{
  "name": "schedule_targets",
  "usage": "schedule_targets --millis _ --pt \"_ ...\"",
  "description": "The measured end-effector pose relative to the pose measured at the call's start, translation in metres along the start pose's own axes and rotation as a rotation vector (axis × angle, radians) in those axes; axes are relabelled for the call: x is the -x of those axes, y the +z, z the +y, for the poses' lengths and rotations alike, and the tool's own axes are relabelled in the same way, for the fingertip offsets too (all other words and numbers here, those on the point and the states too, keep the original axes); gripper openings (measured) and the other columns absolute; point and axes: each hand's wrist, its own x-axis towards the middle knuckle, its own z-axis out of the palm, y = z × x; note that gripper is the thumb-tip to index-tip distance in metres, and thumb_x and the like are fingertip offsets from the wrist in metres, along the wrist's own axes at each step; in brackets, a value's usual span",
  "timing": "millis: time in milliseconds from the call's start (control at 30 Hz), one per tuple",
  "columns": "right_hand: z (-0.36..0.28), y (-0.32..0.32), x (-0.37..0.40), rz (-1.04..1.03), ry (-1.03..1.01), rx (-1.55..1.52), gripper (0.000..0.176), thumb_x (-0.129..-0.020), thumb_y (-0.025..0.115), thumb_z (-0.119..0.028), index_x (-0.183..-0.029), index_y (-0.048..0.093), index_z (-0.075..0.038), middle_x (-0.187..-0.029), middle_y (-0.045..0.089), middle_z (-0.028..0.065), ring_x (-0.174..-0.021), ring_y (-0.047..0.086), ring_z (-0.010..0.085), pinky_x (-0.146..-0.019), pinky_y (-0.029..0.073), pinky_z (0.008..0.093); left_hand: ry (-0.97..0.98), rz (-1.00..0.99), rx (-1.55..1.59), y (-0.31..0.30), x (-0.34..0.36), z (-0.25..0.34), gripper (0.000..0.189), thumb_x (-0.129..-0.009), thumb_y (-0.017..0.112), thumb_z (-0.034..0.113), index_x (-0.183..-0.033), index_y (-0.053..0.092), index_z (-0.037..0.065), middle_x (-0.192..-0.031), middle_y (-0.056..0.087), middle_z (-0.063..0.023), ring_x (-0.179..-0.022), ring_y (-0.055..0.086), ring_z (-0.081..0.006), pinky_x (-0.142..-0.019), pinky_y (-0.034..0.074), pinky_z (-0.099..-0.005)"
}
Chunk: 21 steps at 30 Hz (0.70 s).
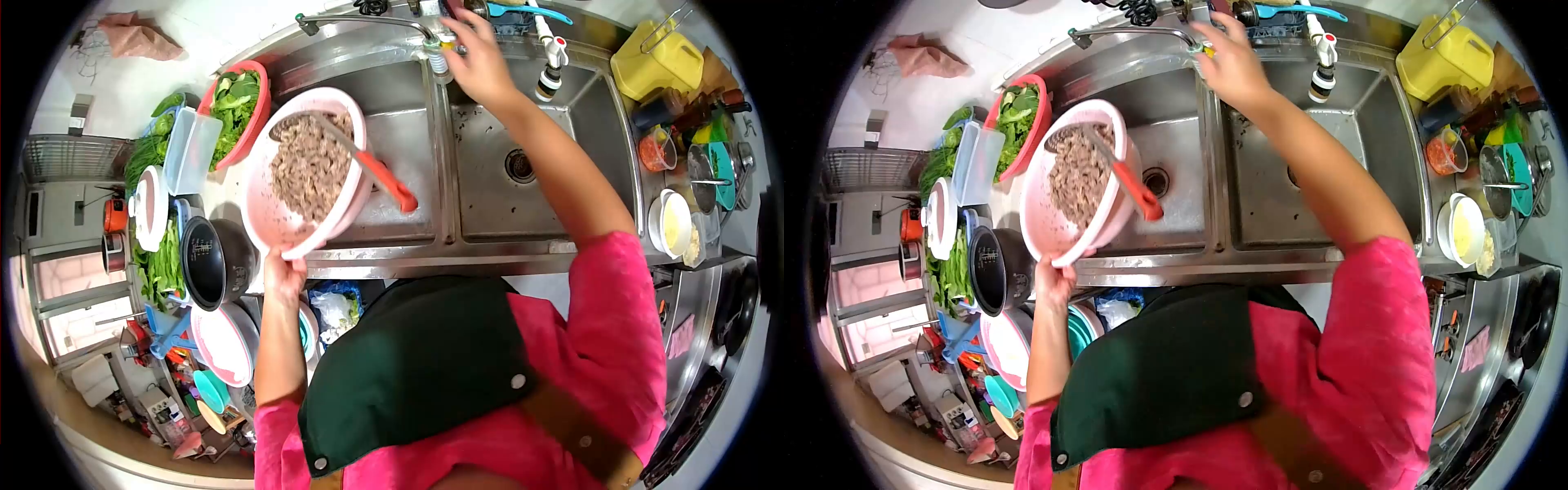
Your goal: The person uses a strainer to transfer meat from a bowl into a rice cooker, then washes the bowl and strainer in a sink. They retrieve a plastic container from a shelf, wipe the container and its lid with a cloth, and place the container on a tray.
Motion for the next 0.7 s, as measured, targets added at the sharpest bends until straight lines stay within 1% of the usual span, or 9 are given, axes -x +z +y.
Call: schedule_targets --millis 33,167,200,333,367,433,500,633,700 --pt "0.005 -0.005 0.011 0.012 -0.066 0.056 0.034 -0.074 0.058 -0.008 -0.107 0.052 -0.01 -0.122 0.036 0.0109 -0.098 0.05 0.0241 -0.078 0.044 0.0315 0.116 0.275 -0.03 0.021 -0.014 0.008 0.039 -0.075 0.028 0.002 -0.107 0.03 -0.02 -0.101 0.047 -0.0324 -0.077 0.059 -0.0356 -0.047 0.053 -0.0189" --pt "0.015 -0.078 0.097 -0.026 0.158 0.167 0.028 -0.075 0.055 -0.004 -0.103 0.055 -0.008 -0.118 0.041 0.0109 -0.088 0.053 0.0195 -0.069 0.046 0.0267 0.051 0.209 -0.104 0.01 -0.062 0.02 0.029 -0.075 0.03 0.001 -0.096 0.036 -0.019 -0.085 0.051 -0.0354 -0.064 0.061 -0.0282 -0.046 0.052 -0.0182" --pt "0.018 -0.095 0.119 -0.002 0.244 0.212 0.028 -0.075 0.055 -0.004 -0.103 0.055 -0.008 -0.117 0.042 0.0106 -0.085 0.053 0.018 -0.069 0.046 0.0257 0.026 0.158 -0.122 0.005 -0.072 0.024 0.03 -0.075 0.031 0.002 -0.096 0.036 -0.018 -0.078 0.052 -0.0359 -0.052 0.058 -0.0215 -0.041 0.048 -0.0162" --pt "0.016 -0.15 0.207 0.133 0.458 0.316 0.027 -0.075 0.055 -0.003 -0.102 0.056 -0.007 -0.113 0.045 0.0088 -0.074 0.052 0.0132 -0.066 0.045 0.0234 -0.067 0.191 -0.118 -0.012 -0.11 0.026 0.037 -0.075 0.031 0.004 -0.102 0.03 -0.021 -0.091 0.043 -0.0454 -0.047 0.051 -0.0157 -0.037 0.042 -0.0136" --pt "0.009 -0.159 0.223 0.181 0.483 0.344 0.026 -0.076 0.055 -0.002 -0.101 0.056 -0.007 -0.113 0.046 0.0084 -0.072 0.052 0.0126 -0.065 0.045 0.0229 -0.122 0.142 -0.061 -0.019 -0.119 0.025 0.027 -0.073 0.031 0.001 -0.093 0.035 -0.017 -0.08 0.048 -0.0415 -0.046 0.052 -0.0216 -0.039 0.045 -0.0165" --pt "-0.013 -0.168 0.247 0.243 0.573 0.383 0.025 -0.076 0.055 -0.003 -0.101 0.056 -0.006 -0.113 0.046 0.008 -0.072 0.051 0.0118 -0.064 0.044 0.0222 -0.137 0.108 -0.128 -0.038 -0.143 0.017 0.024 -0.072 0.032 0.0 -0.089 0.037 -0.016 -0.078 0.05 -0.0388 -0.047 0.054 -0.0253 -0.038 0.046 -0.0172" --pt "-0.041 -0.169 0.259 0.285 0.657 0.38 0.024 -0.077 0.055 -0.003 -0.101 0.056 -0.005 -0.114 0.045 0.0079 -0.073 0.051 0.0121 -0.064 0.044 0.0222 -0.105 0.232 -0.153 -0.035 -0.154 0.002 0.017 -0.071 0.035 -0.001 -0.083 0.04 -0.013 -0.068 0.052 -0.0273 -0.052 0.058 -0.0307 -0.038 0.049 -0.02" --pt "-0.073 -0.157 0.272 0.324 0.546 0.488 0.025 -0.076 0.055 -0.002 -0.101 0.055 -0.005 -0.115 0.043 0.0105 -0.078 0.052 0.0141 -0.066 0.045 0.0231 -0.26 0.242 -0.12 -0.102 -0.218 -0.018 0.006 -0.072 0.038 0.001 -0.075 0.04 -0.004 -0.067 0.051 -0.0153 -0.052 0.056 -0.0284 -0.044 0.053 -0.0294" --pt "-0.093 -0.15 0.279 0.34 0.651 0.418 0.025 -0.076 0.054 -0.001 -0.101 0.055 -0.004 -0.115 0.042 0.0116 -0.082 0.053 0.0154 -0.068 0.045 0.0245 -0.116 0.353 -0.128 -0.141 -0.249 -0.046 0.01 -0.072 0.04 0.004 -0.08 0.042 -0.003 -0.077 0.051 -0.0152 -0.059 0.055 -0.0254 -0.051 0.053 -0.0338"
